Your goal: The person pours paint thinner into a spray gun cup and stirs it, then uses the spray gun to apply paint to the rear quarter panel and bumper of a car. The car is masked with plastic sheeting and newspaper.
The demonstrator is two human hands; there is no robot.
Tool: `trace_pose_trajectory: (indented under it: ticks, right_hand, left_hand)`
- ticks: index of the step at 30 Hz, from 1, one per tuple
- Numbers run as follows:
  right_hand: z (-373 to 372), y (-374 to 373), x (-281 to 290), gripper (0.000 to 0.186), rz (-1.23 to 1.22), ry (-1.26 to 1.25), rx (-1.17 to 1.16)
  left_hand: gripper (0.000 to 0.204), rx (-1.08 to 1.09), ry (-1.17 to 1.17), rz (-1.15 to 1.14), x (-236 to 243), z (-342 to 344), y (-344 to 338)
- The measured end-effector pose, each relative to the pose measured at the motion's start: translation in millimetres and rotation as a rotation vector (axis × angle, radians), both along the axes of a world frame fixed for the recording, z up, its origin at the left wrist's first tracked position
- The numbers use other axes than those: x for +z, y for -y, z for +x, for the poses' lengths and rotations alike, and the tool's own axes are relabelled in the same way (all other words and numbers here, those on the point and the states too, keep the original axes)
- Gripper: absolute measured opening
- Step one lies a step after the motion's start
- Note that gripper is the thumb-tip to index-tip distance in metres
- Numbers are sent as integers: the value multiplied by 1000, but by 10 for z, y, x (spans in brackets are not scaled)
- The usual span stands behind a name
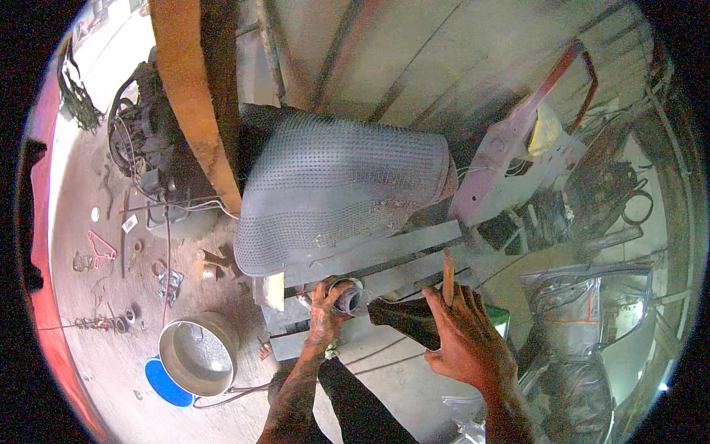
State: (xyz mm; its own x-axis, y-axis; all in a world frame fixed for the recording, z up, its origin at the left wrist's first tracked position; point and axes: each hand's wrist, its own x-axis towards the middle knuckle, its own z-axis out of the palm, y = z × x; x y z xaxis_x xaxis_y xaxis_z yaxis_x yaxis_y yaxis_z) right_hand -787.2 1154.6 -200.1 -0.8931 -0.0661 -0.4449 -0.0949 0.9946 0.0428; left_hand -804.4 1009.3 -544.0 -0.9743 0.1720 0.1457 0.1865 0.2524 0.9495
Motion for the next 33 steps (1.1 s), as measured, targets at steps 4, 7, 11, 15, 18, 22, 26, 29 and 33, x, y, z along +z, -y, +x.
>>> trace_pose_trajectory:
  ticks: [4,7,11,15,18,22,26,29,33]
  right_hand:
    - [-72,75,16,95,50,6,48]
    - [-121,115,29,94,78,17,74]
    - [-170,132,29,93,100,40,80]
    - [-188,123,6,94,113,18,107]
    - [-195,109,-13,95,140,6,144]
    - [-204,90,-20,94,140,15,138]
    - [-203,96,-36,92,133,-3,120]
    - [-213,105,-46,91,151,-31,148]
    - [-247,126,-43,89,158,10,118]
  left_hand:
    - [85,-5,-36,-34,25,7,22]
    - [85,-2,-67,-31,38,-9,24]
    - [86,-6,-80,-5,57,-21,12]
    - [69,9,-82,-8,75,-26,-1]
    - [69,8,-87,-11,81,-34,-17]
    - [69,6,-68,-20,75,-45,-47]
    - [69,0,-64,-19,55,-44,-69]
    - [68,0,-58,-36,33,-30,-92]
    - [69,10,-64,-41,2,-1,-139]
